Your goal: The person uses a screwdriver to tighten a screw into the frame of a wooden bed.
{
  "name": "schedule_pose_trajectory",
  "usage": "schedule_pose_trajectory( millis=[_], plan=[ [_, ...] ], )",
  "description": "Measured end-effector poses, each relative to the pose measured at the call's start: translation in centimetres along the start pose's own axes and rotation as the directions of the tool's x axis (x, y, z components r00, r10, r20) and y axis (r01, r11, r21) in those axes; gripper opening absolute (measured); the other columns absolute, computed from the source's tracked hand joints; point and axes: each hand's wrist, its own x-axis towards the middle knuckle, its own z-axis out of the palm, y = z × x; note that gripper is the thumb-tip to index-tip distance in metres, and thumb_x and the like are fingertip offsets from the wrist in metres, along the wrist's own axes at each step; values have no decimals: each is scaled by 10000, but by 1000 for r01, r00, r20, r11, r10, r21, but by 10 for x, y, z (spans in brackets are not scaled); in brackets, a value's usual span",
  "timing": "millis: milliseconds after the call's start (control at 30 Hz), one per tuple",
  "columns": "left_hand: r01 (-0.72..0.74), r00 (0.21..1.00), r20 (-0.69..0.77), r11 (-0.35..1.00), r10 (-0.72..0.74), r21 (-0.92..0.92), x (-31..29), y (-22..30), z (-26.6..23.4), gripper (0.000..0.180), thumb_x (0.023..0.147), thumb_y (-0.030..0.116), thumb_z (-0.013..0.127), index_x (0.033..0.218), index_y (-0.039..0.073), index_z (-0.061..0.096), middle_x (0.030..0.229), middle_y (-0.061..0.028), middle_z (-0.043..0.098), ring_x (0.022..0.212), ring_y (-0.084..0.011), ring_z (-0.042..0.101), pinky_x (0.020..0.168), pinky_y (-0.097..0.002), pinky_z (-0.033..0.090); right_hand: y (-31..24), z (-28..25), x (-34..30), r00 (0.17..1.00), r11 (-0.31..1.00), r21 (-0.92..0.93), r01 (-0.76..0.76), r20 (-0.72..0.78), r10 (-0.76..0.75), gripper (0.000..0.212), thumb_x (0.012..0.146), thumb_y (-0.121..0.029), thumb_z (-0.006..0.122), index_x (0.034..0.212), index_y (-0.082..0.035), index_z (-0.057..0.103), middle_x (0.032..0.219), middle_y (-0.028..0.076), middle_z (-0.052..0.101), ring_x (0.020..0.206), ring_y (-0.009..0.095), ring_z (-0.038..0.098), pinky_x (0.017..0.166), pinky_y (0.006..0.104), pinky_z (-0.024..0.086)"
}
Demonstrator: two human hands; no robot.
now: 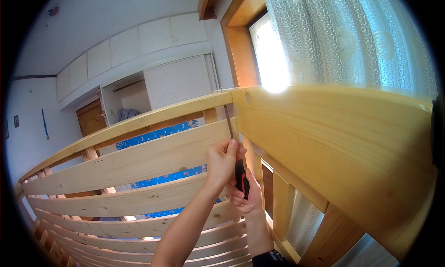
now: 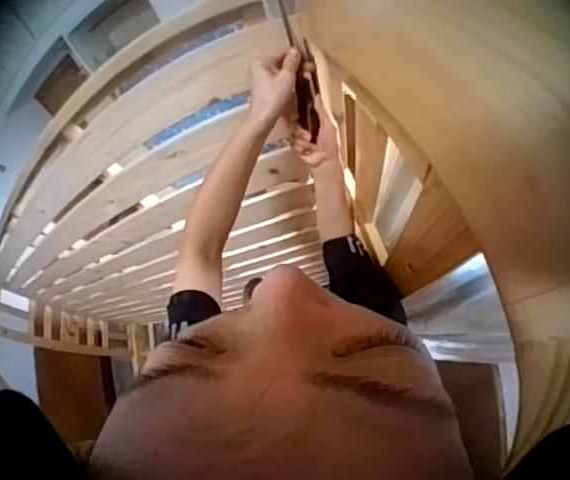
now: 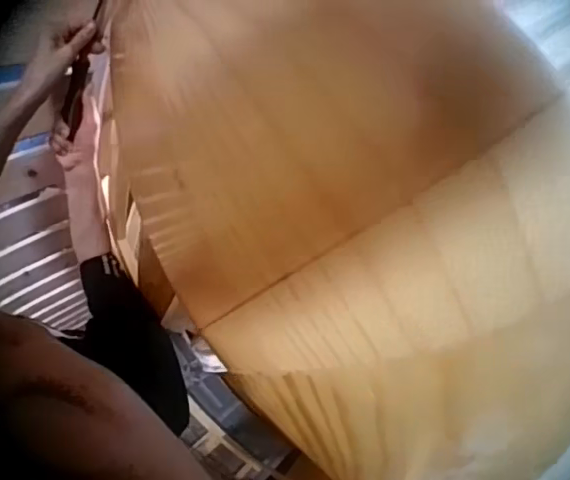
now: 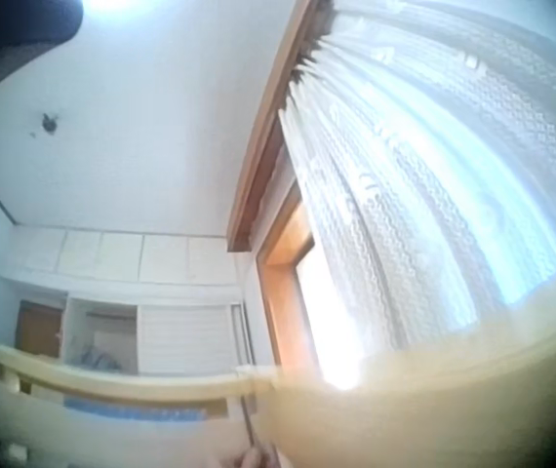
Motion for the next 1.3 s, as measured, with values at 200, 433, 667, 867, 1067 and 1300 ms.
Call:
schedule_pose_trajectory(
  millis=[200,433,667,867,1067,1300],
  plan=[
    [-22,1000,-5,999,22,-23,-1,-2,2,261,912,152,495,822,-44,642,695,-89,655,580,-99,561,551,-246,467,0,12,-4,977,981,-151,125,-152,-148,509,899,-532,407,825,-46,536,448,29,406,255,90,231,267,215,194],
    [-23,1000,-19,1000,23,-7,-1,-6,3,260,910,154,501,825,-47,642,699,-87,658,571,-93,553,539,-242,455,7,7,-1,917,901,-345,262,-202,-344,490,899,-491,460,818,-15,542,453,42,418,265,100,274,269,217,207],
    [-16,1000,-28,999,15,-29,-2,-1,5,259,911,157,498,830,-43,641,705,-91,661,562,-89,538,529,-241,447,15,17,2,791,760,-517,395,-228,-567,423,884,-399,552,721,-9,561,499,28,483,342,69,380,299,209,232],
    [-23,999,-30,999,22,-22,-3,-1,7,245,933,150,487,846,-26,634,694,-70,650,558,-62,509,516,-207,424,22,3,10,613,451,-793,411,-125,-780,407,906,-371,522,730,-7,566,503,10,470,354,68,385,305,205,231],
    [-13,998,-56,999,10,-48,-3,2,9,252,937,128,466,790,-14,613,630,-42,598,550,-66,515,503,-206,411,16,16,-4,729,610,-687,394,-171,-663,374,904,-354,544,813,5,589,535,12,474,401,52,369,353,202,229],
    [-16,993,-121,990,-1,-140,-1,2,18,279,923,145,471,741,-28,595,601,-58,584,535,-95,526,508,-230,433,0,-15,-1,917,890,411,-199,399,20,495,931,-481,374,1074,-27,511,510,21,388,312,65,288,305,195,247]
  ],
)
